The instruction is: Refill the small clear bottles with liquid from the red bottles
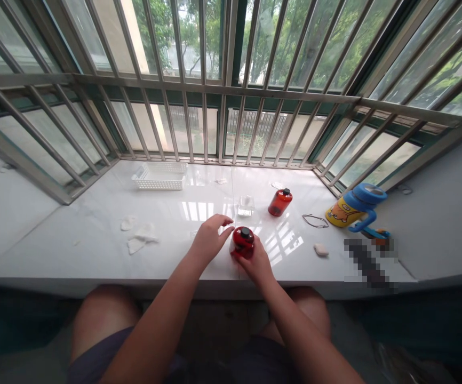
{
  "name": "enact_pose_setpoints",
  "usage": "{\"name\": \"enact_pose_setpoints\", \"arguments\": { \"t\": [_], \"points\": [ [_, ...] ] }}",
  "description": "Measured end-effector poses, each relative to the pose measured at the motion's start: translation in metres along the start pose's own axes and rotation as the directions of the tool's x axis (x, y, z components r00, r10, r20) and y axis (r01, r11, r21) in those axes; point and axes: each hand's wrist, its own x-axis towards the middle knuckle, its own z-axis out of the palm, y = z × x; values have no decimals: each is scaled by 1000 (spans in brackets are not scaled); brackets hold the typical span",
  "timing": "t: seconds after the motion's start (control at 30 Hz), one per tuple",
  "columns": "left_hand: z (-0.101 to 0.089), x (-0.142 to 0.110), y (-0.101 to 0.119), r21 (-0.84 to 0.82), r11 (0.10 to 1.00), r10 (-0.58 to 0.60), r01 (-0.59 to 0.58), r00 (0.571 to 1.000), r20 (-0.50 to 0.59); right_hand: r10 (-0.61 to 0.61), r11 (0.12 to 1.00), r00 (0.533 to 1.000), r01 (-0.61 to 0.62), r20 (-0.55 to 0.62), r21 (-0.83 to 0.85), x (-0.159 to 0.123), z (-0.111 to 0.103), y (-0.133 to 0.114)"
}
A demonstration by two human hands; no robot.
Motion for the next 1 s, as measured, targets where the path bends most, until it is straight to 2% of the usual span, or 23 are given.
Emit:
{"name": "enact_pose_setpoints", "arguments": {
  "t": [0.07,0.13,0.2,0.3,0.43,0.6,0.7,0.8,0.9,1.0],
  "points": [
    [-4,-3,-3,-51,996,-78,76,996,-48,-6,1000,1000,6,-4,-16,0,0,0],
    [-2,-5,0,-119,986,-124,119,992,-32,3,1000,1000,-3,-1,-9,0,0,0],
    [7,-5,7,-143,983,-114,114,993,10,14,1000,1000,-14,-1,8,-1,0,0],
    [26,-1,17,-91,994,-49,53,998,48,2,1000,1000,-2,-2,15,-1,0,0],
    [38,6,12,-69,995,-68,69,997,28,24,1000,1000,-24,5,10,0,0,0],
    [18,7,-19,-87,985,-153,151,988,-20,14,1000,1000,-14,3,-11,0,0,0],
    [5,6,-25,-75,984,-166,160,982,-87,-6,1000,1000,6,8,-13,0,0,-1],
    [9,7,-14,-121,982,-153,144,986,-68,10,1000,1000,-9,8,-17,0,0,0],
    [28,9,5,-113,991,-70,72,997,19,10,1000,1000,-10,0,-18,0,0,3],
    [45,12,16,-55,998,-6,9,999,50,-38,999,999,38,3,-23,1,1,7]
  ]
}}
